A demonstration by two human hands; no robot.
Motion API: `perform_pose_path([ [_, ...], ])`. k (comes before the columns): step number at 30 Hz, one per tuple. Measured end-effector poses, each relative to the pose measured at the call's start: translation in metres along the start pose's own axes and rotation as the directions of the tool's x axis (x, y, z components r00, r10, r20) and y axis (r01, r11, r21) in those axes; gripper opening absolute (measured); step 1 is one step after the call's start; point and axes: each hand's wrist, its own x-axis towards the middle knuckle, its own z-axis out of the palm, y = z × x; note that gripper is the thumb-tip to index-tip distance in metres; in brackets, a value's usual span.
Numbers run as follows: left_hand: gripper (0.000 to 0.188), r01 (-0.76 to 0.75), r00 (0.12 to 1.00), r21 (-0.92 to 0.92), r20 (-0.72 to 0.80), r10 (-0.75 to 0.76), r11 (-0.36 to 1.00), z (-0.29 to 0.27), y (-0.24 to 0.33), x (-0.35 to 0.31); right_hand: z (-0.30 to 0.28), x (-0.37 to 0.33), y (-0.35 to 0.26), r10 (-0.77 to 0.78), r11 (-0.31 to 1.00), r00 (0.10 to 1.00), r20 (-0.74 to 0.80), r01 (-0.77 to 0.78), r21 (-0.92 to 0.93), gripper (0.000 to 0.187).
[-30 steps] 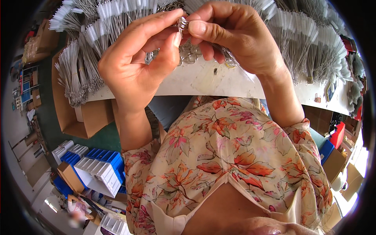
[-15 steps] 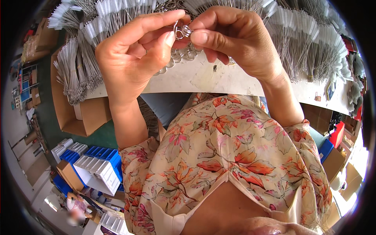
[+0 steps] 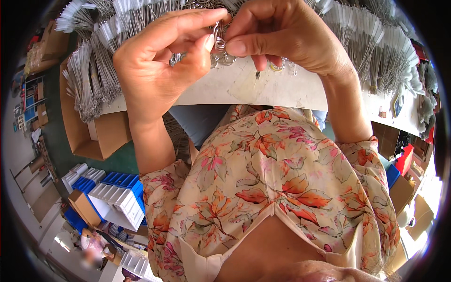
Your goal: The person is assembling white cleaning brushes onto metal rings in an industrial or workshop environment.
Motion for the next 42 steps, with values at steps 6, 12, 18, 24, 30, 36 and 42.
perform_pose_path([
  [6, 0.026, 0.232, 0.973, -0.243, 0.055, -0.225, 0.942, -0.011, -0.008, 0.001, 0.007, -0.001, 0.014, -0.112, 0.992, 0.993, -0.027, 0.11, -0.057, 0.012],
  [12, 0.03, 0.534, 0.844, 0.387, -0.303, -0.443, 0.752, -0.058, -0.082, 0.025, 0.036, 0.002, 0.109, -0.511, 0.672, 0.858, -0.053, 0.36, -0.648, 0.019],
  [18, 0.036, 0.431, 0.838, 0.875, -0.298, -0.457, 0.22, -0.065, -0.113, 0.036, 0.037, 0.001, 0.152, -0.594, 0.308, 0.772, 0.229, 0.48, -0.821, 0.029],
  [24, 0.025, 0.471, 0.862, 0.847, -0.382, -0.332, 0.248, -0.073, -0.109, 0.019, -0.056, 0.013, 0.079, -0.737, 0.5, 0.558, -0.381, 0.071, -0.863, 0.012],
  [30, 0.026, 0.574, 0.817, 0.689, -0.449, -0.362, 0.442, -0.076, -0.123, 0.022, -0.097, 0.032, 0.061, -0.447, 0.573, 0.734, -0.512, -0.204, -0.793, 0.027],
  [36, 0.015, 0.299, 0.755, -0.129, -0.574, -0.318, 0.945, -0.085, -0.093, 0.019, -0.109, 0.033, 0.058, -0.197, 0.755, 0.773, -0.603, -0.273, -0.596, 0.018],
  [42, 0.04, 0.542, 0.817, 0.731, -0.573, -0.058, 0.414, -0.222, -0.137, -0.007, -0.127, -0.036, 0.024, -0.567, 0.808, 0.287, -0.772, 0.375, -0.454, 0.019],
])
